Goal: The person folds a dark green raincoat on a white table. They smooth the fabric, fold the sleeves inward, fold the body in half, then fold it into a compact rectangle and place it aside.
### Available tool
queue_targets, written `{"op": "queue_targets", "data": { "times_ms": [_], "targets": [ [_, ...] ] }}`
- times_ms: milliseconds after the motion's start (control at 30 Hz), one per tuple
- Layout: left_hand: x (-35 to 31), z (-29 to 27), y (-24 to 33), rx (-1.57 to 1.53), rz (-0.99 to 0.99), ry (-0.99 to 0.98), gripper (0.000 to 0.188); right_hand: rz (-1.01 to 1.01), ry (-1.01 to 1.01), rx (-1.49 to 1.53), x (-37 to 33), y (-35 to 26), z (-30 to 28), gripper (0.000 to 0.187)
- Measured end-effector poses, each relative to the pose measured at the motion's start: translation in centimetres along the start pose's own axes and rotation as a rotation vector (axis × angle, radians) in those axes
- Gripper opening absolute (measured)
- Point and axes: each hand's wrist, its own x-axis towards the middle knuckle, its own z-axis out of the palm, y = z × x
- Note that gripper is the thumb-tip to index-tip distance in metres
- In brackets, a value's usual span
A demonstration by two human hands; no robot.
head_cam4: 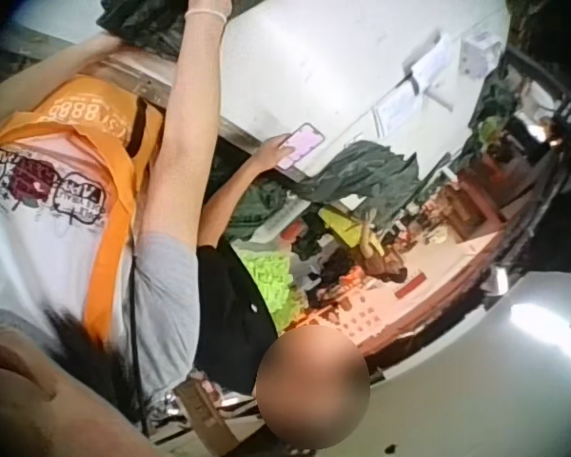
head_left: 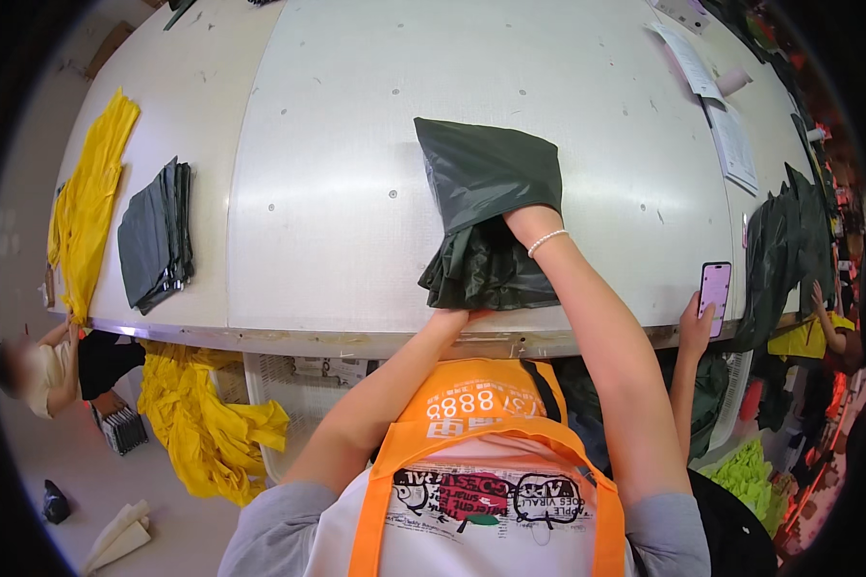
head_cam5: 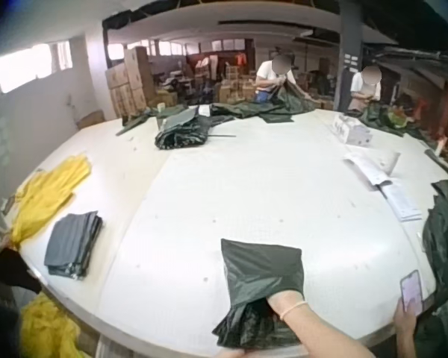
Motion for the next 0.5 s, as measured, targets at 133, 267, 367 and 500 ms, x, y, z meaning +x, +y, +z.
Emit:
{"op": "queue_targets", "data": {
  "times_ms": [133,267,367,500],
  "targets": [
    [-2.0,2.9,1.7,-0.041,-0.154,0.047,0.043,-0.208,0.261,-0.255,1.4,6.0,1.4,0.050],
    [-1.5,1.6,-0.2,0.003,-0.153,0.082,0.042,0.025,-0.041,0.128,-0.3,8.8,3.3,0.063],
    [-1.2,0.3,-1.7,0.049,-0.104,0.093,0.042,0.075,-0.120,-0.233,-0.2,7.7,2.9,0.065],
    [-0.7,0.8,0.0,-0.218,-0.183,0.096,0.043,-0.036,0.002,-0.059,-0.3,6.0,4.2,0.064]
  ]
}}
